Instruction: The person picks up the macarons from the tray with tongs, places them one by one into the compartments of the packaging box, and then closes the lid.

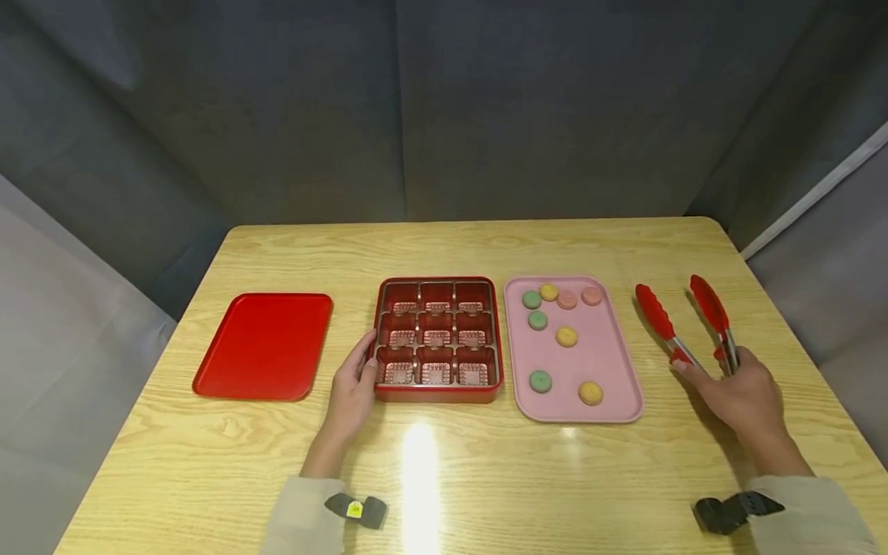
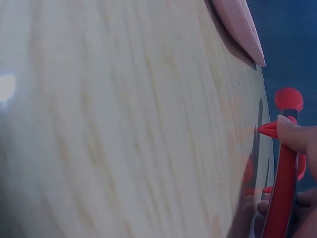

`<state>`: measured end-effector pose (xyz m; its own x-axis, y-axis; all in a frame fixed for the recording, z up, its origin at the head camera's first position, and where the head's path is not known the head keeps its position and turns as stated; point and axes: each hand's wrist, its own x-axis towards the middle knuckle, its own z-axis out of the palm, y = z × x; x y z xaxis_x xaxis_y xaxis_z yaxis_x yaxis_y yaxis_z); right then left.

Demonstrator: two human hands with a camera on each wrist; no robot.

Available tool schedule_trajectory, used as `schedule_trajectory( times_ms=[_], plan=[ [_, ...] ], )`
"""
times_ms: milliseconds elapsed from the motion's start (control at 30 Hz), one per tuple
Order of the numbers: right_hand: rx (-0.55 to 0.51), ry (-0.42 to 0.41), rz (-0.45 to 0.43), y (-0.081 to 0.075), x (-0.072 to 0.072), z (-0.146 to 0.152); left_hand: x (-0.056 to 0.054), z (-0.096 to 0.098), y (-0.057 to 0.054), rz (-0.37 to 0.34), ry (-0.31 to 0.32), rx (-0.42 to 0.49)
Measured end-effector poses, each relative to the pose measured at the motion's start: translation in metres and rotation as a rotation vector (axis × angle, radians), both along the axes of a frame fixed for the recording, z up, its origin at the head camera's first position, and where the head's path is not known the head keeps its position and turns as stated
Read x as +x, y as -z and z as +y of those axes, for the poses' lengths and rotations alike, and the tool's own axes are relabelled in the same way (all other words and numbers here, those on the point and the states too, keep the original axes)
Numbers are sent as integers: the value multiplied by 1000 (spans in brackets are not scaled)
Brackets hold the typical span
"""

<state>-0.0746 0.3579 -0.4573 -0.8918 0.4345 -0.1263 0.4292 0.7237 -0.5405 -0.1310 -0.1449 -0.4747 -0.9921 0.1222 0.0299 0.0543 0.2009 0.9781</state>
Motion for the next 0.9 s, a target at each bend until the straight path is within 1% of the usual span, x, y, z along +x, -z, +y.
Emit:
schedule_trajectory(
  times_ms=[67, 100, 233, 500, 700, 900],
  plan=[
    [20, -21, -8, 0, 2, 2, 1, 0, 0, -4, 4, 2],
    [28, -31, -12, -1, 2, 3, 0, -1, 4, 0, 2, 3],
    [53, -72, -37, -3, 4, 8, 0, -1, 5, 17, 4, -3],
    [89, -133, -87, -11, 6, 10, -2, -1, 6, 35, -1, -9],
    [136, -200, -111, -17, 8, 8, -3, -1, 6, 46, -1, 2],
    [156, -263, -145, -25, 10, 6, -2, -1, 6, 48, 1, -6]
  ],
)
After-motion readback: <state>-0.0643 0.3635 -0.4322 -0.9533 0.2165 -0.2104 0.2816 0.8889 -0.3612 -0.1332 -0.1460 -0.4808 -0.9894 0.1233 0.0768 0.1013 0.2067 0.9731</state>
